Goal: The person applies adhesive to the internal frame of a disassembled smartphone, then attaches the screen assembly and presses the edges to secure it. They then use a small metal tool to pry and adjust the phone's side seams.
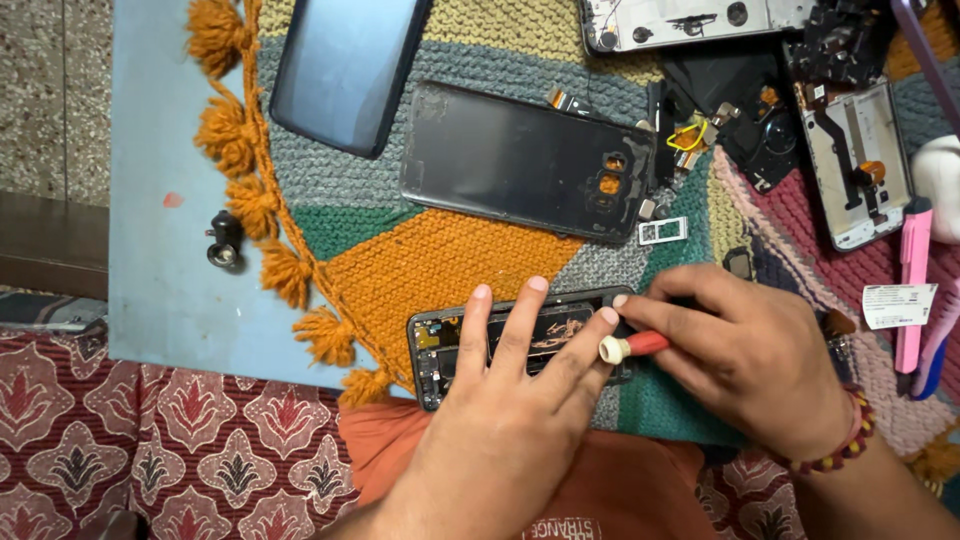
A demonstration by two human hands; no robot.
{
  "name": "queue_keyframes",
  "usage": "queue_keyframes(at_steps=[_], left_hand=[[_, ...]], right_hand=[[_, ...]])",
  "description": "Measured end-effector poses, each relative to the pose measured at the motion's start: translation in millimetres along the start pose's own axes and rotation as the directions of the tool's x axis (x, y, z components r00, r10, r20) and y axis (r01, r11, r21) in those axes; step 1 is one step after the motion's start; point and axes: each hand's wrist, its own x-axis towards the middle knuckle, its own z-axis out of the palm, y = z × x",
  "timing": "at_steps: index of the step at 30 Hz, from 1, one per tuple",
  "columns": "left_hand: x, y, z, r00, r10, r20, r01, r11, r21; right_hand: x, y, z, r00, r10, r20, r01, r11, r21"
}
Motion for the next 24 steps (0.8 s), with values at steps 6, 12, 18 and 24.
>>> queue_keyframes(at_steps=[6,12,18,24], left_hand=[[0,0,2,0.999,-0.004,0.038,0.003,1.0,0.021],[1,4,8,0.999,-0.031,-0.006,0.031,0.999,0.038],[-1,4,11,1.0,-0.024,0.005,0.024,0.998,0.054],[0,4,12,1.0,-0.02,-0.001,0.02,0.999,0.037]], right_hand=[[-9,-3,2,0.999,0.039,0.025,-0.038,0.998,-0.053],[-27,-4,15,0.995,0.001,-0.096,-0.008,0.997,-0.074],[-34,-4,23,0.992,-0.002,-0.13,-0.012,0.993,-0.113],[-31,-16,21,0.994,0.017,-0.106,-0.038,0.98,-0.194]])
